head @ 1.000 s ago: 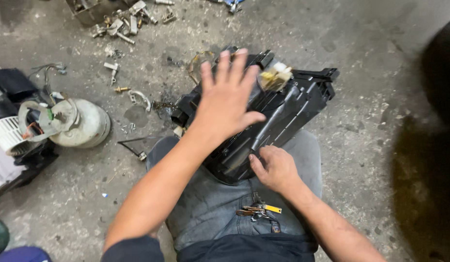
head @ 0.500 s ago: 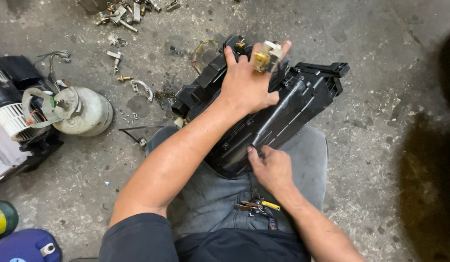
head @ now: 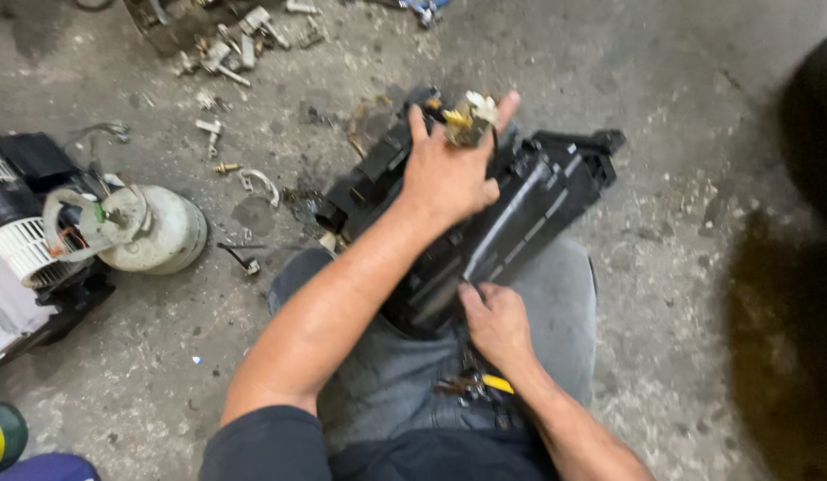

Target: The person assembles a car air conditioning evaporator unit by hand. They attach a metal evaporator core to a black plastic housing, connect a small sensor with a wire, and secure the two halves of the housing together.

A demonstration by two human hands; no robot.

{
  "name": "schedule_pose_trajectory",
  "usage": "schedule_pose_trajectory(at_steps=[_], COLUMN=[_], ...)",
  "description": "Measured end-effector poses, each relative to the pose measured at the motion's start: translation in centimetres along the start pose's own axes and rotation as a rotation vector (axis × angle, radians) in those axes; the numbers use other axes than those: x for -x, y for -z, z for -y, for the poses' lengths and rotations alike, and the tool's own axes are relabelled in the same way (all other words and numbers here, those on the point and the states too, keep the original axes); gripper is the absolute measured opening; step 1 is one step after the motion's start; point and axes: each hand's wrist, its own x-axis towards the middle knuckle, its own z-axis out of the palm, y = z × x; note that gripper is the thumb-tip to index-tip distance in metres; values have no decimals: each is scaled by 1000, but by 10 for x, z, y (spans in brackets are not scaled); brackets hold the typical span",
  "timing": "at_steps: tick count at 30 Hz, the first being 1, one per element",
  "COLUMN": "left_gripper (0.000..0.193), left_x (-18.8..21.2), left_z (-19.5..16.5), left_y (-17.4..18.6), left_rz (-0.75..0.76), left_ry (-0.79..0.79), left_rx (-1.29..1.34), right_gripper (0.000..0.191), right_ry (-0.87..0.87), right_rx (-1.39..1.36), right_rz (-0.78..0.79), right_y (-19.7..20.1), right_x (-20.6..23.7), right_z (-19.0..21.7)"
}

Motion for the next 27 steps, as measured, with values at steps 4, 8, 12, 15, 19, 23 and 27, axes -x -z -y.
schedule_pose_trajectory(at_steps=[4,8,12,15,19,23,27], left_gripper=[115,112,109,109,110,111,109], left_x=[0,0,0,-1,-1,0,0], left_z=[0,3,3,0,-5,-12,-20], left_y=[-1,-7,-12,-13,-11,-11,-11], left_rz=[77,87,-9,27,43,97,101], left_ry=[36,29,-23,-21,-30,-20,-42], left_rx=[9,58,43,42,64,69,73], right_gripper=[44,46,45,46,43,36,22], right_ry=[-88,-85,-93,-149,16,261,719], right_rx=[-5,-6,105,111,225,332,387], right_rz=[42,55,112,143,249,525,-21], right_y=[3,8,12,14,34,90,120], right_x=[4,1,-4,-7,-10,-36,-93], right_z=[1,1,-3,-5,3,12,11])
